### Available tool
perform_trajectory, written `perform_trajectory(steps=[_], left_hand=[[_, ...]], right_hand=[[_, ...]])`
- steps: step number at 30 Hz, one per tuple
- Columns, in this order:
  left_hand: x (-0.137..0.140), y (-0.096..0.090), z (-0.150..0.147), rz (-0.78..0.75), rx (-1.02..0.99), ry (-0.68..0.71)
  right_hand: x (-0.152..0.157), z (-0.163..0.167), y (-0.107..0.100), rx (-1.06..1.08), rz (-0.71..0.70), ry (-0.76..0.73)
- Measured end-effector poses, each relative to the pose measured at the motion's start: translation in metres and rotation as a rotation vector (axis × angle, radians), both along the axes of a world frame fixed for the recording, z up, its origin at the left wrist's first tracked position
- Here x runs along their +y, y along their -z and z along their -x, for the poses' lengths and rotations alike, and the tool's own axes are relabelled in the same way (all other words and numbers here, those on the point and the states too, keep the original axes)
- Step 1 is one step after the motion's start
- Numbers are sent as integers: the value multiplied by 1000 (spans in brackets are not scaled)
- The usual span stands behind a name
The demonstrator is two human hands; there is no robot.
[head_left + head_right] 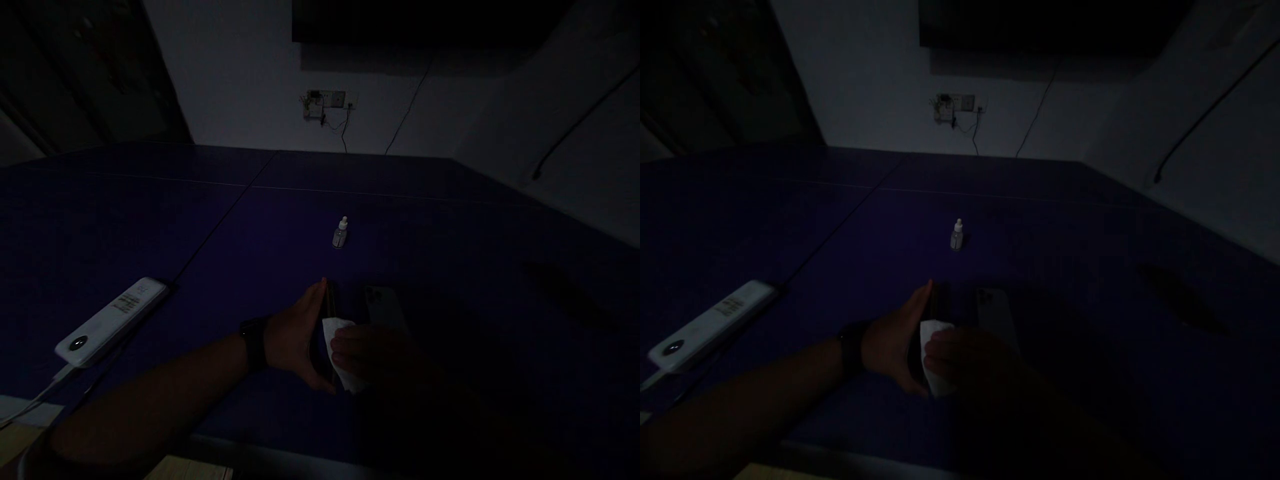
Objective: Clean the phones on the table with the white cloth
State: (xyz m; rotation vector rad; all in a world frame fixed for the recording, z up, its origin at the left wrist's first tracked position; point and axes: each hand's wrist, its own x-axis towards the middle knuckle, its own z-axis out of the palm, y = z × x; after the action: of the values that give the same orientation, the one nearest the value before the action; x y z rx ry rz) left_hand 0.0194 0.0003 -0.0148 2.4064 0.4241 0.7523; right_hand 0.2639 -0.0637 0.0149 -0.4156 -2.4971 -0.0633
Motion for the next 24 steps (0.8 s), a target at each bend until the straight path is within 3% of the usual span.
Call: perform_trajectory(steps=[5, 12, 15, 20, 24], left_hand=[[0, -4, -1, -15, 6, -4], [0, 0, -1, 13, 12, -13], [0, -1, -1, 10, 3, -5], [1, -2, 1, 44, 8, 8], [3, 2, 0, 19, 7, 10]], right_hand=[[21, 12, -6, 82, -48, 197], [-1, 2, -3, -14, -92, -48], [0, 5, -2, -9, -79, -12], [20, 16, -4, 69, -38, 206], [11, 9, -3, -4, -84, 56]])
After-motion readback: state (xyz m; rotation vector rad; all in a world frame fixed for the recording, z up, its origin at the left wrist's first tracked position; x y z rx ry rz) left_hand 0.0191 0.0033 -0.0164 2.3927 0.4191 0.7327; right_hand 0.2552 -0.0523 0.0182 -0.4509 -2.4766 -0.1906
